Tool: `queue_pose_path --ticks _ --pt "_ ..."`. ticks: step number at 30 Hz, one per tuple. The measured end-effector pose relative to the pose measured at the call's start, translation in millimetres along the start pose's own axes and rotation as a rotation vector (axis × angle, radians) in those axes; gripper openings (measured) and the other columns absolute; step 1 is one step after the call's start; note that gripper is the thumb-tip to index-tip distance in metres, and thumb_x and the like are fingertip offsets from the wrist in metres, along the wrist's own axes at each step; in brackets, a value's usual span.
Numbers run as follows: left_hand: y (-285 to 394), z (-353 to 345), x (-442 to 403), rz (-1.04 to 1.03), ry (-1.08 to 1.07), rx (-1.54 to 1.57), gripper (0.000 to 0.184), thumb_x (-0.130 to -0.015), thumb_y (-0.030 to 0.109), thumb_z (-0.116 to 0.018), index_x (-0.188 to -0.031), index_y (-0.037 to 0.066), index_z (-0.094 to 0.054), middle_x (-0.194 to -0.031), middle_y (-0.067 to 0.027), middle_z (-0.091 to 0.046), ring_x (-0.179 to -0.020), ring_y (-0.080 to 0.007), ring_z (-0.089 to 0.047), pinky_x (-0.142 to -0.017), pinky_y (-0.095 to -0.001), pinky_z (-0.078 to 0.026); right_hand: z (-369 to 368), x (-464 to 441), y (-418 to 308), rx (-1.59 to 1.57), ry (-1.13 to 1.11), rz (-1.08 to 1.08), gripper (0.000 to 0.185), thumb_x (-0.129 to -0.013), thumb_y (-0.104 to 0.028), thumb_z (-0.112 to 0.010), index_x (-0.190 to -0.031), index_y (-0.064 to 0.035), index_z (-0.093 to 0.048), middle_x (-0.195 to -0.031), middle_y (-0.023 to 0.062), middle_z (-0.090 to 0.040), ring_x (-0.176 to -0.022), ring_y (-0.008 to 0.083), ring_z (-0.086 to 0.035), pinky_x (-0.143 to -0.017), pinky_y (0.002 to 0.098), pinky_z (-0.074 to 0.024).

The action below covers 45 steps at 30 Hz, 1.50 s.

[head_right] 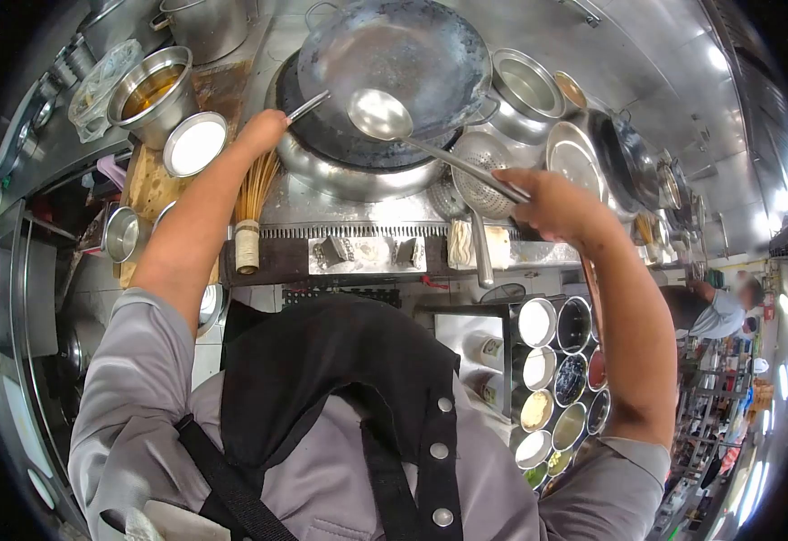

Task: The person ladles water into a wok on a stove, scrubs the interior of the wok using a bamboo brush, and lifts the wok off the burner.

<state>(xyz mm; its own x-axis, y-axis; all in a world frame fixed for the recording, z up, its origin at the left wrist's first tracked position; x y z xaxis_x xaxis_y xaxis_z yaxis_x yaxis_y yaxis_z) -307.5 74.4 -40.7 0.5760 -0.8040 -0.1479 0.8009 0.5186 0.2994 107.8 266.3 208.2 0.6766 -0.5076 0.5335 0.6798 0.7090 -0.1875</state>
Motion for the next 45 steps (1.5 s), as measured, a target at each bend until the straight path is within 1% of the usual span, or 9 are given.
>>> queue_pose_path --ticks 5,17,22,25,32,34,37,39,45 --pt "-2 -3 -2 -0.037 0.04 -0.038 0.031 -0.1 0.023 -0.053 -0.094 0.0 -0.072 -0.104 -0.024 -0.07 -0.099 -0.0432 -0.067 -0.089 -0.0511 -0.052 -10 5 17 0.104 0.125 0.113 0.067 -0.087 -0.003 -0.064 -0.149 -0.0222 -0.049 -0.072 0.0038 -0.06 -0.053 0.0121 -0.052 -0.05 0.029 -0.0465" --pt "89 19 69 0.042 0.073 0.332 0.028 -0.1 0.026 -0.053 -0.094 0.001 -0.066 -0.093 -0.0255 -0.068 -0.093 -0.0467 -0.064 -0.082 -0.053 -0.05 -85 40 86 -0.615 0.322 0.007 0.064 -0.09 -0.01 -0.069 -0.15 -0.0227 -0.051 -0.068 0.0013 -0.053 -0.05 0.0097 -0.05 -0.049 0.0287 -0.0456" --pt "129 -7 80 0.099 0.076 0.237 0.031 -0.1 0.027 -0.053 -0.09 0.0 -0.064 -0.092 -0.0289 -0.067 -0.091 -0.0483 -0.064 -0.081 -0.0571 -0.049 -87 25 91 -0.275 0.411 0.124 0.061 -0.089 -0.011 -0.067 -0.147 -0.0214 -0.052 -0.087 0.0192 -0.07 -0.08 0.0348 -0.07 -0.073 0.0436 -0.0546" --pt "126 -15 74 0.033 0.053 0.185 0.031 -0.1 0.028 -0.053 -0.092 0.0 -0.065 -0.092 -0.0292 -0.067 -0.09 -0.0489 -0.064 -0.08 -0.0582 -0.049 -67 18 80 0.002 0.38 0.162 0.058 -0.088 -0.011 -0.064 -0.145 -0.023 -0.054 -0.1 0.0239 -0.07 -0.098 0.042 -0.067 -0.087 0.0488 -0.0523" --pt "124 -20 74 0.001 0.078 0.118 0.032 -0.1 0.027 -0.053 -0.09 0.0 -0.065 -0.091 -0.0282 -0.068 -0.089 -0.05 -0.064 -0.08 -0.057 -0.049 -32 46 99 0.094 0.367 0.178 0.056 -0.088 -0.01 -0.065 -0.142 -0.0221 -0.056 -0.101 0.0201 -0.072 -0.089 0.0351 -0.071 -0.082 0.0461 -0.0544" --pt "125 -26 90 0.063 0.135 0.376 0.03 -0.1 0.025 -0.053 -0.089 -0.001 -0.064 -0.083 -0.0259 -0.068 -0.08 -0.0465 -0.065 -0.073 -0.0528 -0.05 -49 69 129 -0.158 0.47 0.247 0.055 -0.088 -0.012 -0.067 -0.142 -0.0195 -0.057 -0.09 0.0156 -0.072 -0.075 0.0266 -0.07 -0.072 0.0418 -0.0546" --pt "190 -48 126 0.508 -0.145 1.246 0.023 -0.104 0.034 -0.054 -0.112 0.016 -0.065 -0.064 0.0003 -0.057 -0.047 -0.011 -0.049 -0.042 -0.0311 -0.041 -125 87 168 -0.932 0.373 -0.013 0.056 -0.091 -0.01 -0.068 -0.145 -0.013 -0.053 -0.071 0.0012 -0.057 -0.057 0.0099 -0.053 -0.051 0.0274 -0.0432" --pt "251 -64 124 0.574 -0.383 1.495 0.026 -0.104 0.034 -0.054 -0.124 0.017 -0.059 -0.072 -0.002 -0.058 -0.05 -0.0106 -0.048 -0.041 -0.027 -0.038 -177 90 172 -1.239 0.329 -0.036 0.061 -0.093 -0.006 -0.062 -0.151 -0.0128 -0.043 -0.067 0.0008 -0.054 -0.053 0.0094 -0.052 -0.046 0.0248 -0.041" --pt "378 -74 34 0.646 -0.487 1.76 0.033 -0.108 0.035 -0.043 -0.101 0.007 -0.059 -0.072 -0.0038 -0.055 -0.053 -0.011 -0.046 -0.042 -0.0253 -0.036 -249 84 201 -1.452 0.284 0.094 0.061 -0.093 0.0 -0.06 -0.15 -0.0046 -0.039 -0.067 0.0012 -0.056 -0.046 0.0094 -0.051 -0.042 0.0244 -0.0424"
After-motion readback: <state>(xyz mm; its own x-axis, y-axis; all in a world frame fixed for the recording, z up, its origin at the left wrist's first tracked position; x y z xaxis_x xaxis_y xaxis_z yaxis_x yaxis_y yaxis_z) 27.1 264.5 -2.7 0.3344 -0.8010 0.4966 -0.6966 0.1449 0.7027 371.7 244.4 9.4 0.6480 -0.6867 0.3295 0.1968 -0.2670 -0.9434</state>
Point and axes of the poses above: each hand's wrist, its own x-axis away from the middle knuckle, its own z-axis out of the back of the hand, y = z × x, the point moved 5 cm from there along -x, towards the middle knuckle
